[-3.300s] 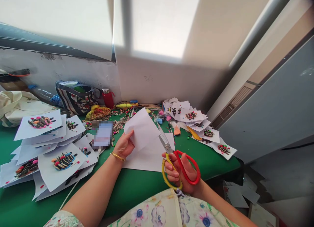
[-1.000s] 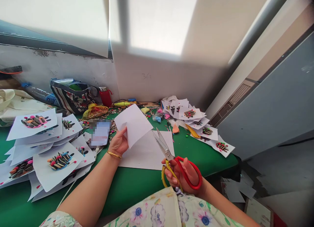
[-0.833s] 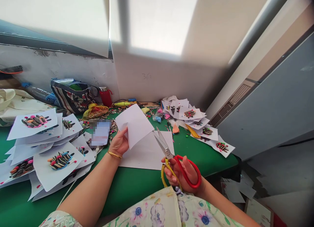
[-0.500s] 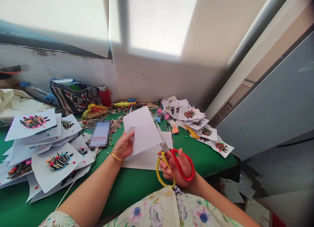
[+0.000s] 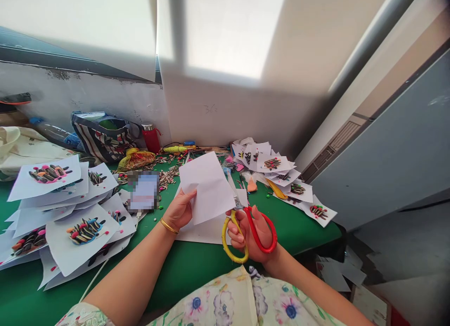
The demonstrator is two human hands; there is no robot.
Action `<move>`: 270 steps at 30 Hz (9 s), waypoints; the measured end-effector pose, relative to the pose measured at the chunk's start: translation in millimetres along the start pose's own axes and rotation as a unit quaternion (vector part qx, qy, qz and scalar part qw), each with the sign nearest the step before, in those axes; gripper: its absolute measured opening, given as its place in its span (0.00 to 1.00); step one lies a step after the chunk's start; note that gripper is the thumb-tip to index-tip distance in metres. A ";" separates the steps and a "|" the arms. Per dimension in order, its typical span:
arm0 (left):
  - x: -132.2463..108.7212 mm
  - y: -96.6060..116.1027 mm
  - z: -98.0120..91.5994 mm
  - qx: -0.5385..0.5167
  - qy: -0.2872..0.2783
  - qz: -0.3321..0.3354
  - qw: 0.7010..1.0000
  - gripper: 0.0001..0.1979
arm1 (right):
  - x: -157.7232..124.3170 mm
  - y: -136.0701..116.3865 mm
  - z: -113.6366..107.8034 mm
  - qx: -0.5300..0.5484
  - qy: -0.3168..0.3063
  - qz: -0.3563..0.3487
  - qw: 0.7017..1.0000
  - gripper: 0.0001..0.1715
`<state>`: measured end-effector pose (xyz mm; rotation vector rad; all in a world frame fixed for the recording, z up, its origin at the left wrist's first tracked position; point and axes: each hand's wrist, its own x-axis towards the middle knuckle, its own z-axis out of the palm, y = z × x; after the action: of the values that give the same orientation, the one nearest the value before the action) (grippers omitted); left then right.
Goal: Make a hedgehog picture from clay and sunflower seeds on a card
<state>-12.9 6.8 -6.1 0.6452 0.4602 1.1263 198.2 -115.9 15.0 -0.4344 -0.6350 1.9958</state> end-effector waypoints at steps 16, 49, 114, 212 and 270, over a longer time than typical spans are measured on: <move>0.2 -3.0 1.4 0.015 0.011 0.000 1.000 0.25 | 4.7 10.8 -3.3 0.061 0.006 -0.030 0.998 0.23; -6.2 -13.7 6.1 0.074 -0.042 -0.053 0.995 0.26 | 6.6 -0.9 -3.9 0.079 0.037 -0.032 0.996 0.25; 2.6 -16.3 0.6 0.067 0.069 0.001 0.995 0.29 | -88.6 -125.2 -115.4 -0.865 0.277 0.145 0.392 0.33; 0.4 -6.6 -28.6 0.617 0.156 0.234 0.735 0.28 | 135.4 -62.5 -72.4 -0.815 0.051 -0.081 0.572 0.15; 0.8 -8.0 -8.3 0.150 0.121 0.012 0.981 0.27 | 133.4 -48.1 -63.1 -0.366 0.141 -0.083 0.916 0.20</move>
<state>-12.5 7.3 -17.6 0.7806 0.8436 1.1735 202.4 36.9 -12.4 -1.0562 -1.1838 1.4367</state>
